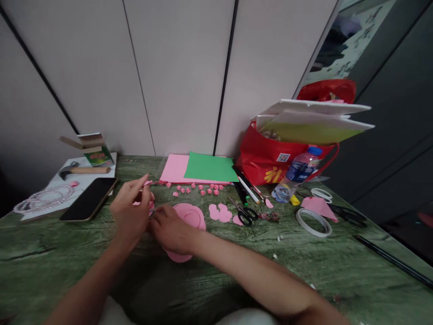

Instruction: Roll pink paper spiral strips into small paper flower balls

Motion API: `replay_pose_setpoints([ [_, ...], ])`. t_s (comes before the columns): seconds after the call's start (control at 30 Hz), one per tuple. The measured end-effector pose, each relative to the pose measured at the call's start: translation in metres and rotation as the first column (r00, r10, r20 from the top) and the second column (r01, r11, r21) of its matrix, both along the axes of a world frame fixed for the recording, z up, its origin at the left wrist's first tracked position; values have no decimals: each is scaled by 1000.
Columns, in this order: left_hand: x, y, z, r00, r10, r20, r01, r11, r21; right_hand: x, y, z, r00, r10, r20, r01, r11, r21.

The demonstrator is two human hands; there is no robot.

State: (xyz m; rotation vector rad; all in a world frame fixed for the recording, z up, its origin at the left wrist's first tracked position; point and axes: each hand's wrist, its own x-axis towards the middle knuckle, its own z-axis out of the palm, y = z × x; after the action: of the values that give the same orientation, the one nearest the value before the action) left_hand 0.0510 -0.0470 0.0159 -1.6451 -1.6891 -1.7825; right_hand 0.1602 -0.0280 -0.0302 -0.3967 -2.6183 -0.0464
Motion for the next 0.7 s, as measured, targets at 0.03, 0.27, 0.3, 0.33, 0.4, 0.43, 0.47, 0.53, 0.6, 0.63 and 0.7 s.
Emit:
replay_pose_setpoints([
  [0.03,0,1,-1,1000,-7,18,7,1000,-16,11,3,4,1000,-18,-7,18,1000,-1],
  [0.27,11,5,-10,961,-241,137,261,952,-158,53,17,32,955,-41,-294,-5,988,-156],
  [0.3,13,5,-11,954,-246,170,274,947,-165,54,16,34,948,-31,-318,-22,987,-161],
  [0.33,15,5,-11,944,-243,223,283,944,-170,54,15,36,940,-21,-341,-37,986,-163],
  [0.4,17,5,-12,893,-211,398,304,934,-186,56,12,39,923,-17,-384,-50,985,-163],
  [0.43,18,7,-13,847,-179,500,312,930,-196,60,12,39,915,-37,-402,-34,985,-167],
  [0.47,17,8,-14,792,-142,593,317,927,-202,66,13,38,909,-78,-410,4,984,-179],
  [0.53,16,11,-14,679,-82,730,309,933,-183,87,19,33,877,-259,-406,176,957,-229],
  [0.6,15,14,-14,597,-68,800,293,946,-138,116,28,26,818,-519,-247,453,847,-279],
  [0.63,15,15,-14,570,-70,819,287,951,-118,131,33,21,757,-648,-84,605,744,-282],
  [0.7,15,15,-13,546,-73,834,275,956,-97,159,40,12,553,-789,267,833,515,-203],
])
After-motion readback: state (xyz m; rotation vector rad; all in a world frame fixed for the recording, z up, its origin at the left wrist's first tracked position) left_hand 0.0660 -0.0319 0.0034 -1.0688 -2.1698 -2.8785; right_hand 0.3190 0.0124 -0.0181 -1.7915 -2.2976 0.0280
